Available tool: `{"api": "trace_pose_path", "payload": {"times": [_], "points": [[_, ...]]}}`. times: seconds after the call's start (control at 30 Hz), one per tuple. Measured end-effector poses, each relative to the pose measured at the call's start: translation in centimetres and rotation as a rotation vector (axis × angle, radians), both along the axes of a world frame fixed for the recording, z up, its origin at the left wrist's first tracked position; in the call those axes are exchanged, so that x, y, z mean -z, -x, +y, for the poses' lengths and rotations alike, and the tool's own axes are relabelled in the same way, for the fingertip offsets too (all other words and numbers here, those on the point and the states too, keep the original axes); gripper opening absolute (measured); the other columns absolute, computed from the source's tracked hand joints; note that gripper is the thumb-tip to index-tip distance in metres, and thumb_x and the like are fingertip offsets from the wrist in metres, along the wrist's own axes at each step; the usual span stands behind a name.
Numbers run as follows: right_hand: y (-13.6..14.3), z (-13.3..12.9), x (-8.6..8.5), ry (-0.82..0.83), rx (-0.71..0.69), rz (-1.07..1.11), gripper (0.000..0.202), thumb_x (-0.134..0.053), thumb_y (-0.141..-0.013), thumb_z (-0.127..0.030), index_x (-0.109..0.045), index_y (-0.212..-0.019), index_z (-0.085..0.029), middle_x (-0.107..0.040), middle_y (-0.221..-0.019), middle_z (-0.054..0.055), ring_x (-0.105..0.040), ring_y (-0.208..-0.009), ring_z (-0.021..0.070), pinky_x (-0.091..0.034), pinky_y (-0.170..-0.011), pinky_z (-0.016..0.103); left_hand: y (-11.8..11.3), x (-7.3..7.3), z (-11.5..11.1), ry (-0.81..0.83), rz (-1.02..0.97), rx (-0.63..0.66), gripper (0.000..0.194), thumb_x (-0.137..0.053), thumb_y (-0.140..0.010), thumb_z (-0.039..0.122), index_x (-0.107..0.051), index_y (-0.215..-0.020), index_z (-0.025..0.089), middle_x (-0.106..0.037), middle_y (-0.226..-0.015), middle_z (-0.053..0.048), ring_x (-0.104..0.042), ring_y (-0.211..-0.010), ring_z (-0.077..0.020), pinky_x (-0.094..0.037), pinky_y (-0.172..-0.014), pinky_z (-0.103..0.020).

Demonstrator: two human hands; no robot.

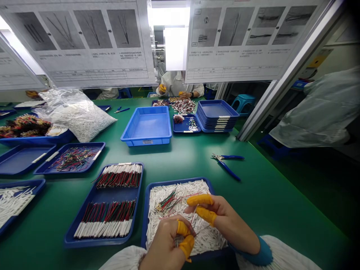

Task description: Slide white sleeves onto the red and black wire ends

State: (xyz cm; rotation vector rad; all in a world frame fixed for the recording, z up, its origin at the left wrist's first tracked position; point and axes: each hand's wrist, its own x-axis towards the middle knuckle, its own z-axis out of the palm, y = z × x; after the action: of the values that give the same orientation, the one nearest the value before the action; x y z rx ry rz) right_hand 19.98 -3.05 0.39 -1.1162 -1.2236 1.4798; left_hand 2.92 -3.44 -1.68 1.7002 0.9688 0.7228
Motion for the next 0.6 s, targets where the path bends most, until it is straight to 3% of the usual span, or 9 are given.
{"api": "trace_pose_path", "payload": {"times": [0.13, 0.2, 0.37, 0.5, 0.6], "points": [[-0.1, 0.05, 0.1, 0.006, 0.067, 0.032, 0.032, -0.067, -0.072, -0.033, -0.064, -0.103, -0.024, -0.068, -0.103, 0.008, -0.059, -0.101, 0.0251, -0.042, -0.091, 0.043, 0.02, 0.23, 0.15, 0.006, -0.013, -0.002, 0.009, -0.058, -0.073, 0.012, -0.064, -0.068, 0.016, -0.064, -0.072, -0.006, -0.06, -0.069, -0.0179, -0.047, -0.059, -0.023], [-0.07, 0.08, 0.24, -0.009, 0.058, 0.021, 0.031, -0.068, -0.072, -0.033, -0.065, -0.1, -0.023, -0.068, -0.101, 0.009, -0.059, -0.1, 0.0251, -0.041, -0.092, 0.043, 0.0, 0.35, 0.23, -0.02, 0.004, -0.018, 0.008, -0.059, -0.075, 0.015, -0.064, -0.07, 0.016, -0.065, -0.075, -0.006, -0.06, -0.071, -0.0183, -0.047, -0.064, -0.024], [0.23, 0.08, 0.43, -0.055, -0.042, 0.01, 0.01, -0.067, -0.072, -0.03, -0.07, -0.072, -0.02, -0.068, -0.084, 0.006, -0.061, -0.085, 0.0227, -0.047, -0.079, 0.036, 0.0, 0.45, 0.28, -0.055, 0.033, -0.033, 0.008, -0.059, -0.076, 0.015, -0.066, -0.071, 0.016, -0.066, -0.077, -0.006, -0.062, -0.072, -0.0188, -0.047, -0.068, -0.026], [0.27, 0.09, 0.25, -0.043, -0.029, 0.046, 0.013, -0.069, -0.07, -0.028, -0.07, -0.081, -0.021, -0.068, -0.086, 0.006, -0.06, -0.086, 0.0223, -0.046, -0.081, 0.036, 0.02, 0.24, 0.08, -0.087, 0.054, -0.086, 0.008, -0.062, -0.072, 0.014, -0.068, -0.073, 0.019, -0.068, -0.081, -0.005, -0.063, -0.075, -0.0197, -0.047, -0.07, -0.025], [0.3, 0.06, 0.21, -0.024, -0.033, 0.091, 0.015, -0.069, -0.07, -0.028, -0.07, -0.085, -0.022, -0.068, -0.087, 0.005, -0.06, -0.087, 0.0217, -0.046, -0.082, 0.036, -0.07, 0.14, -0.07, -0.108, 0.051, -0.045, 0.011, -0.061, -0.072, 0.012, -0.068, -0.068, 0.02, -0.068, -0.077, -0.004, -0.062, -0.072, -0.0186, -0.048, -0.065, -0.023]]}}
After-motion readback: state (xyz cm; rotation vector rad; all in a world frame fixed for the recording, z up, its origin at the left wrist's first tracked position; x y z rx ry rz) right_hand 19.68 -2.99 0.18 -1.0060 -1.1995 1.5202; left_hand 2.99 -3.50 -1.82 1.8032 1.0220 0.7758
